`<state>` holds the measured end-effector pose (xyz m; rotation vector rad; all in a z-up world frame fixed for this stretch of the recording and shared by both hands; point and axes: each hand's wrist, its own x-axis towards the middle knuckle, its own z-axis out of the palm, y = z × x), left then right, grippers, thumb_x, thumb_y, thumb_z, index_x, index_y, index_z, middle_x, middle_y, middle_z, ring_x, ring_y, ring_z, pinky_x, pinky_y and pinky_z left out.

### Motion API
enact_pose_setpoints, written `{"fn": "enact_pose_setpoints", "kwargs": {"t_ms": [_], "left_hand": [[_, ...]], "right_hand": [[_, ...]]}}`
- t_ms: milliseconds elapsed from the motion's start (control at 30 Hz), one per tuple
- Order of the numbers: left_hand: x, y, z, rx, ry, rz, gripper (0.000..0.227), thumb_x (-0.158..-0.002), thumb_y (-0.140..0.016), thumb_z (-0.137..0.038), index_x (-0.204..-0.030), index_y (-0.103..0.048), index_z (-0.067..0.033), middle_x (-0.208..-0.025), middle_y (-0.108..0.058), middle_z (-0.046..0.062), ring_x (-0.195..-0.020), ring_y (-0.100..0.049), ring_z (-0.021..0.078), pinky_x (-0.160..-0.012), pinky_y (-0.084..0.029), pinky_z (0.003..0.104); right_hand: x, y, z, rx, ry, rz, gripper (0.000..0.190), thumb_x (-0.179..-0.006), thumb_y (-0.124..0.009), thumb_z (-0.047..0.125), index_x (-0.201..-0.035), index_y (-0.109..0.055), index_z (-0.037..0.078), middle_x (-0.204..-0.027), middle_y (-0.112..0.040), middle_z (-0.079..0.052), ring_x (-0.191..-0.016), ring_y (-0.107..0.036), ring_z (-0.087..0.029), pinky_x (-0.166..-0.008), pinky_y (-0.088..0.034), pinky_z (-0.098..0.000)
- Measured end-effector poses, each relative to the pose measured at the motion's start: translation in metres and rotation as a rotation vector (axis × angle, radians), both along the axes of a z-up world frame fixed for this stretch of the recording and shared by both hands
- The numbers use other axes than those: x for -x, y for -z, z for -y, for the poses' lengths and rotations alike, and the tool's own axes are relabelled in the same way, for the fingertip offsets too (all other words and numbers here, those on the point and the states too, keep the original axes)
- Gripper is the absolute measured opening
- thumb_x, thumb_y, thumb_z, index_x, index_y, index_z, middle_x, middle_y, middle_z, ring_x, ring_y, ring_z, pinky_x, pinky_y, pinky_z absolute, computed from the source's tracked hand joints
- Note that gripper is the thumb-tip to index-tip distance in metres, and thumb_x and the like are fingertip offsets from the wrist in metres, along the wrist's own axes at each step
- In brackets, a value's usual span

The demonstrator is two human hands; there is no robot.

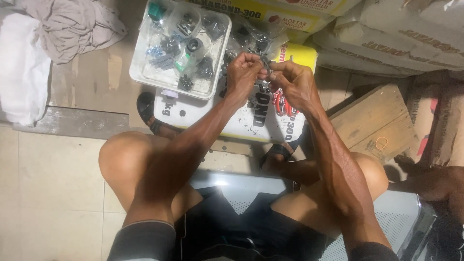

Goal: Sorting small black plastic parts and gears from a pile into a white plastic organizer tray.

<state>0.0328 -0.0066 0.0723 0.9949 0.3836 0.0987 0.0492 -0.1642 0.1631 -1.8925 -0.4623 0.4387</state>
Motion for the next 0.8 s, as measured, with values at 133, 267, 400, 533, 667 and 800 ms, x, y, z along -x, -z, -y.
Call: {"fn": "enact_pose_setpoints", "kwargs": {"t_ms": [133,267,400,533,667,800], "left_hand": [[0.001,-0.002,-0.006,-0.11,0.067,0.071,0.014,-0.09,-0.064,0.002,-0.104,-0.062,0.0026,-0.085,-0.068,0.011,-0.074,-0.074,0.0144,-0.066,-0.067,0.022],[-0.001,0.006,-0.007,-0.323,0.094,0.159,0.01,-0.09,-0.062,0.003,-0.1,-0.065,0.0026,-0.08,-0.066,0.014,-0.07,-0.074,0.0162,-0.063,-0.066,0.025],[-0.002,0.018,-0.008,-0.437,0.13,0.269,0.008,-0.094,-0.06,0.001,-0.099,-0.065,-0.0024,-0.083,-0.065,0.011,-0.069,-0.072,0.0162,-0.063,-0.065,0.025],[0.006,0.028,-0.009,-0.525,0.124,0.252,0.008,-0.093,-0.06,0.002,-0.097,-0.066,-0.0023,-0.081,-0.066,0.01,-0.066,-0.072,0.0146,-0.06,-0.062,0.025],[0.021,0.012,-0.013,-0.455,0.129,0.137,0.01,-0.093,-0.06,-0.002,-0.102,-0.065,-0.0003,-0.085,-0.068,0.016,-0.074,-0.073,0.016,-0.066,-0.063,0.027],[0.025,-0.025,-0.017,-0.45,0.165,0.103,0.012,-0.094,-0.061,-0.002,-0.104,-0.067,0.0022,-0.087,-0.069,0.02,-0.078,-0.076,0.0211,-0.067,-0.066,0.031]], "right_hand": [[-0.003,0.0,0.001,-0.048,0.015,-0.077,0.022,-0.106,-0.06,-0.004,-0.127,-0.067,-0.006,-0.092,-0.072,-0.021,-0.079,-0.071,-0.022,-0.076,-0.062,-0.0378],[-0.003,0.003,0.002,-0.056,0.008,-0.08,0.021,-0.104,-0.063,-0.004,-0.125,-0.067,-0.008,-0.091,-0.072,-0.02,-0.079,-0.071,-0.022,-0.077,-0.062,-0.0391],[-0.007,0.011,0.006,-0.048,-0.009,-0.057,0.019,-0.105,-0.063,-0.003,-0.123,-0.069,-0.005,-0.091,-0.072,-0.023,-0.079,-0.072,-0.025,-0.077,-0.063,-0.0394],[-0.007,0.018,0.001,-0.001,-0.006,-0.061,0.019,-0.104,-0.063,-0.005,-0.122,-0.07,-0.005,-0.092,-0.072,-0.023,-0.081,-0.072,-0.028,-0.079,-0.062,-0.0416],[-0.009,0.031,-0.011,0.001,-0.002,0.017,0.018,-0.101,-0.068,-0.005,-0.119,-0.072,-0.004,-0.09,-0.073,-0.02,-0.079,-0.071,-0.024,-0.075,-0.061,-0.0409],[-0.011,0.028,-0.009,-0.068,0.002,0.018,0.037,-0.101,-0.069,-0.005,-0.137,-0.06,-0.004,-0.098,-0.067,-0.019,-0.089,-0.067,-0.026,-0.086,-0.061,-0.0428]]}}
